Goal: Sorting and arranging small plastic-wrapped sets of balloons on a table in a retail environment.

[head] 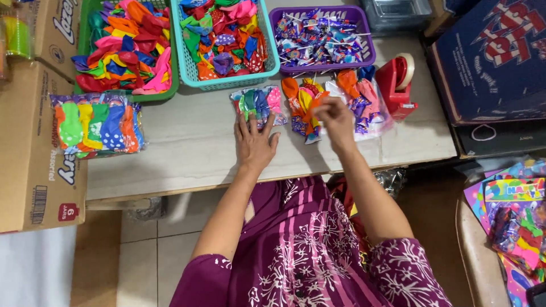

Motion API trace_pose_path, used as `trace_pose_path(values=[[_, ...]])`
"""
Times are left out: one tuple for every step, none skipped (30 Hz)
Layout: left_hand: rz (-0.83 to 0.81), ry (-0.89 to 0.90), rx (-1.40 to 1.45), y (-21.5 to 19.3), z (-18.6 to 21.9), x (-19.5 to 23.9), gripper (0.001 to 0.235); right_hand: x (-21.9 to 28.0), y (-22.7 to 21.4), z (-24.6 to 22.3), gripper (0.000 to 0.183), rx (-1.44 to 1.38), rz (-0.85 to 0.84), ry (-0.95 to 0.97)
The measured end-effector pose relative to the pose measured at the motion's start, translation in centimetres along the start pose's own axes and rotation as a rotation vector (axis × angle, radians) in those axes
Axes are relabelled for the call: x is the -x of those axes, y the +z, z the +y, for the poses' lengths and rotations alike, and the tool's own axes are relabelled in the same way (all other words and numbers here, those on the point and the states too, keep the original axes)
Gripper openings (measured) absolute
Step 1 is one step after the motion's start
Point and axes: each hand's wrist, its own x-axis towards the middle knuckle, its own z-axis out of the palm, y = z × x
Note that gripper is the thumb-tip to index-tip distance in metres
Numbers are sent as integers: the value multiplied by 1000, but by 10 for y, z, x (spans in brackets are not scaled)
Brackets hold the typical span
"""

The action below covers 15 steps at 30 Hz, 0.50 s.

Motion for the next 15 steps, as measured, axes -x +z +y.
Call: trace_pose_path(values=[[-3,-4,-3,-2,0,1,59,-5,10,14,24,-2,-4,4],[-31,-16,-3,-4,1,0,60,-11,19,27,28,-32,-85,87],[-59,-27,-4,-6,2,0,60,-17,28,40,36,-62,-167,170],[-61,-29,-5,-7,2,0,60,-22,34,51,36,-62,-168,173],[-67,-31,-6,-9,3,0,60,-27,40,62,36,-73,-175,205],[-71,-34,-7,-10,3,-1,60,-33,46,72,36,-85,-183,236],[-71,-37,-9,-11,3,-2,60,-34,50,72,36,-85,-186,236],[-71,-36,0,-12,4,-2,60,-34,54,72,37,-78,-195,253],[-71,-35,9,-13,4,-2,60,-35,58,72,38,-72,-204,270],[-72,-41,8,-13,4,-2,60,-37,59,78,38,-70,-210,272],[-74,-42,3,-14,5,-2,61,-39,61,83,39,-65,-217,266],[-75,-41,-2,-14,5,-3,61,-41,62,88,39,-60,-222,259],[-76,-45,-3,-14,5,-1,61,-40,63,88,39,-60,-226,261],[-51,-40,-3,-14,5,-1,60,-41,64,87,40,-25,-229,259],[-26,-34,-3,-13,4,-1,58,-41,66,85,41,9,-232,257]])
